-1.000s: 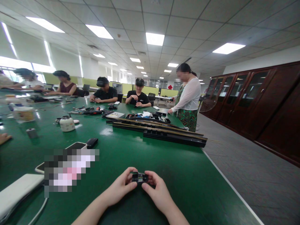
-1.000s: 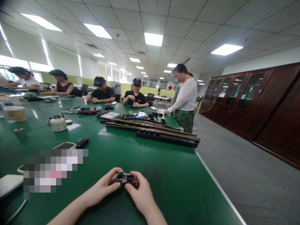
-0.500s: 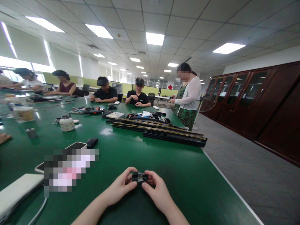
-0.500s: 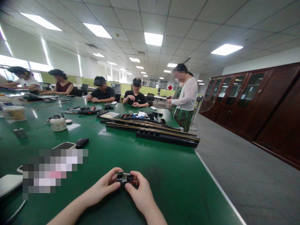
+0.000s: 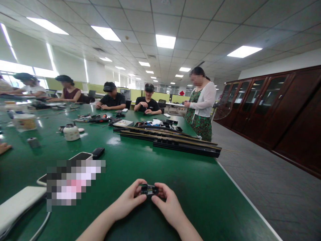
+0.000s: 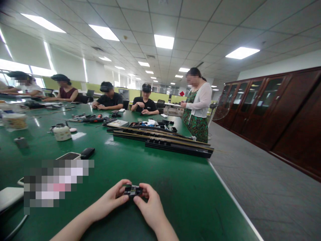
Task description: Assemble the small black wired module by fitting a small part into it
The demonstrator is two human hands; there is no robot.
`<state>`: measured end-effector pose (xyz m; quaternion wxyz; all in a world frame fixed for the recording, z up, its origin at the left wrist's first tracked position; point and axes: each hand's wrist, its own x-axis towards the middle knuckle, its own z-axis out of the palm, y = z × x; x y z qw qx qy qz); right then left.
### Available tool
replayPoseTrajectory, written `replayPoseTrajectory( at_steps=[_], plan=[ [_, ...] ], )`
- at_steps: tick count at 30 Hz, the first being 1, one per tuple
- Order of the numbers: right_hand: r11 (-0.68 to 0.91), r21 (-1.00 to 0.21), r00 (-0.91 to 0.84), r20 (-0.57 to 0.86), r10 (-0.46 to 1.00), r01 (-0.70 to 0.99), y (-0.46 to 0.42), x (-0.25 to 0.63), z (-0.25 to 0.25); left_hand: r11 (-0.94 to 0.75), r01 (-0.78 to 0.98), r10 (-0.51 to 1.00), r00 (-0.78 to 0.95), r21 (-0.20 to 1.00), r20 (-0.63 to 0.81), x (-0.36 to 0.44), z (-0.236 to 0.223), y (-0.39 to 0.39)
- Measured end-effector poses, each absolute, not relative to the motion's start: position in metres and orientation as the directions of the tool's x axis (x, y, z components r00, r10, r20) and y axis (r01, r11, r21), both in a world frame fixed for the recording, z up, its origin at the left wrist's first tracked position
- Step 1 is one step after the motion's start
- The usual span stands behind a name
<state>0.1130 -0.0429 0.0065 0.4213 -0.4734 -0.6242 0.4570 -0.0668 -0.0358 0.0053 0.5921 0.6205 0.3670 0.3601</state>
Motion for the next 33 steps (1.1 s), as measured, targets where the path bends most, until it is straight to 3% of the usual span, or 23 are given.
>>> replayPoseTrajectory(
  at_steps=[33],
  plan=[
    [0.143,-0.97,-0.201,0.102,0.974,0.198,-0.0434,0.1136,0.0046,-0.036,0.022,0.877,0.48,0.999,0.021,-0.0677,0.0062,-0.0375]
  ],
)
